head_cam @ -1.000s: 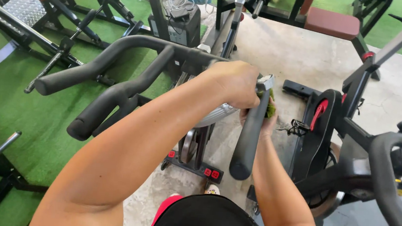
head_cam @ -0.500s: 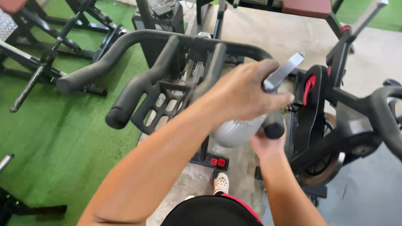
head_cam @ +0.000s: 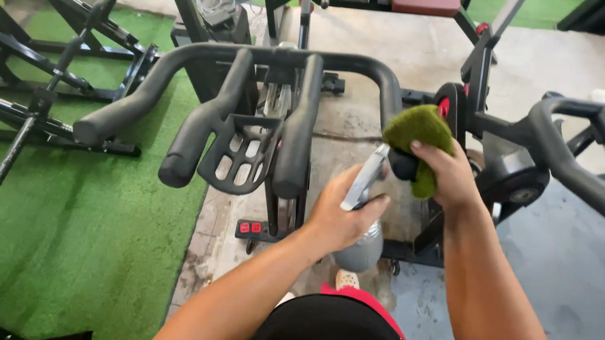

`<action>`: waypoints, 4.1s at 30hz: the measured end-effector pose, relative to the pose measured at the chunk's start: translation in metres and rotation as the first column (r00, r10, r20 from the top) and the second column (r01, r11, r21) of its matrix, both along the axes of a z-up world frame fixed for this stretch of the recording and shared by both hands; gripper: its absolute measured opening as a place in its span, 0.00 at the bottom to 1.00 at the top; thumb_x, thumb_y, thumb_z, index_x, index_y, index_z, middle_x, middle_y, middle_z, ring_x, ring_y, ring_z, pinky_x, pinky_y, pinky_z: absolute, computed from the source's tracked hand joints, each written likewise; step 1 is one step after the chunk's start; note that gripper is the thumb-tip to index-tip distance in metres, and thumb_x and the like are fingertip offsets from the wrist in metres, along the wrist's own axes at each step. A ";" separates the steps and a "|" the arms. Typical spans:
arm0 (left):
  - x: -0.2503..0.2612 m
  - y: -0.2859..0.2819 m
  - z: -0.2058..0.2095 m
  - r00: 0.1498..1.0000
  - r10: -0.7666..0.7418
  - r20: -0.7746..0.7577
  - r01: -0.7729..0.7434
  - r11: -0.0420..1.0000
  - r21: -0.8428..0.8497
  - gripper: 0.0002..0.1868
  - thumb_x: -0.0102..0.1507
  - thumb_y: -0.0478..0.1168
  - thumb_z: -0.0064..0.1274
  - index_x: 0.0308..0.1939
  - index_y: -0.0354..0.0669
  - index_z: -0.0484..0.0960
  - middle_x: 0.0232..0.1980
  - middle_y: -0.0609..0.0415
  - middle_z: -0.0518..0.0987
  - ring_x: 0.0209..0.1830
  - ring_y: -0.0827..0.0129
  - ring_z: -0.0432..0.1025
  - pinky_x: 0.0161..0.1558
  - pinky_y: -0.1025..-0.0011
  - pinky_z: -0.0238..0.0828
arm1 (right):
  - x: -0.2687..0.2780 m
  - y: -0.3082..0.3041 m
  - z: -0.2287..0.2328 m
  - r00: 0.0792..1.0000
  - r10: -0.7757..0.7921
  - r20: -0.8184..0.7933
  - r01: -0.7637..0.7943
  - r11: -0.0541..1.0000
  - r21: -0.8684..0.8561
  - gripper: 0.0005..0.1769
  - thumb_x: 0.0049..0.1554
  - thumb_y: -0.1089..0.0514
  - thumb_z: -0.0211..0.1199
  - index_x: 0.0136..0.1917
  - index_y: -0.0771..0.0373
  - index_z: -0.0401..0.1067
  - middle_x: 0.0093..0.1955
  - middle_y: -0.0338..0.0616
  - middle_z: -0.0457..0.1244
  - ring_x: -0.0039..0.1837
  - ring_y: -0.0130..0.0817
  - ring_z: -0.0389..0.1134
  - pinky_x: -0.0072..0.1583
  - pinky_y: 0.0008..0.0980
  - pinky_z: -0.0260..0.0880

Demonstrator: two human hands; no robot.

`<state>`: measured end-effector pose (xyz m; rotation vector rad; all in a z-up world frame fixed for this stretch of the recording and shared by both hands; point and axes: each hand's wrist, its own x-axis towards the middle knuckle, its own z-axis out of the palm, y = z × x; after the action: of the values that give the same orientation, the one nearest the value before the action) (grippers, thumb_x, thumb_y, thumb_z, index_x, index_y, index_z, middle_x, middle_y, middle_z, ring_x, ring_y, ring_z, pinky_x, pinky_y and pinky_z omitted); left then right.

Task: Cleaning a weight machine and a stationary bike using a spray bottle and cloth.

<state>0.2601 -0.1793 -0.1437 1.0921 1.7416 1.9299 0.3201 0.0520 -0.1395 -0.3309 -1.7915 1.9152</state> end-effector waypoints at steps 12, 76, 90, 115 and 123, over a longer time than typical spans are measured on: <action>-0.060 0.072 -0.026 0.935 0.326 0.142 -0.294 0.934 -0.205 0.22 0.59 0.39 0.62 0.57 0.42 0.80 0.36 0.58 0.82 0.29 0.79 0.72 0.35 0.74 0.72 | -0.134 0.100 -0.025 0.992 0.128 0.014 -0.089 0.606 0.791 0.22 0.49 0.58 0.76 0.56 0.65 0.78 0.55 0.51 0.68 0.60 0.45 0.68 0.62 0.38 0.67; -0.081 0.056 -0.069 0.920 0.383 0.082 -0.355 0.904 -0.236 0.24 0.58 0.43 0.63 0.58 0.41 0.80 0.49 0.53 0.82 0.46 0.71 0.76 0.49 0.70 0.73 | -0.170 0.109 -0.123 0.943 0.130 -0.308 -0.325 0.569 -0.755 0.31 0.58 0.43 0.50 0.62 0.71 0.70 0.57 0.59 0.67 0.55 0.48 0.71 0.58 0.42 0.74; -0.063 0.037 -0.084 0.964 0.251 0.092 -0.235 0.960 -0.153 0.24 0.54 0.40 0.60 0.54 0.39 0.82 0.45 0.48 0.85 0.42 0.71 0.78 0.49 0.70 0.76 | -0.031 -0.042 -0.045 0.937 -0.116 -0.329 -0.338 -0.061 -0.939 0.30 0.54 0.50 0.59 0.64 0.73 0.68 0.59 0.61 0.64 0.58 0.50 0.70 0.57 0.46 0.74; -0.034 -0.013 -0.077 0.985 0.049 0.164 0.007 0.944 -0.329 0.36 0.55 0.47 0.67 0.65 0.44 0.72 0.42 0.61 0.80 0.38 0.78 0.73 0.42 0.74 0.73 | 0.013 -0.093 0.049 0.971 -0.173 -0.165 0.192 0.153 0.969 0.31 0.41 0.64 0.69 0.60 0.59 0.74 0.64 0.52 0.66 0.67 0.53 0.68 0.65 0.45 0.69; -0.028 -0.036 -0.082 0.992 -0.041 0.123 0.050 0.996 -0.068 0.23 0.61 0.33 0.63 0.60 0.39 0.78 0.39 0.64 0.79 0.36 0.85 0.69 0.38 0.79 0.71 | -0.003 -0.077 0.048 0.875 -0.411 -0.257 0.392 0.287 0.874 0.22 0.52 0.64 0.69 0.61 0.64 0.73 0.52 0.56 0.69 0.55 0.52 0.73 0.55 0.41 0.74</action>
<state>0.2322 -0.2150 -0.2254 0.9602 1.6921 1.8518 0.3172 -0.0247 -0.0913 -0.3339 -2.1905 0.3601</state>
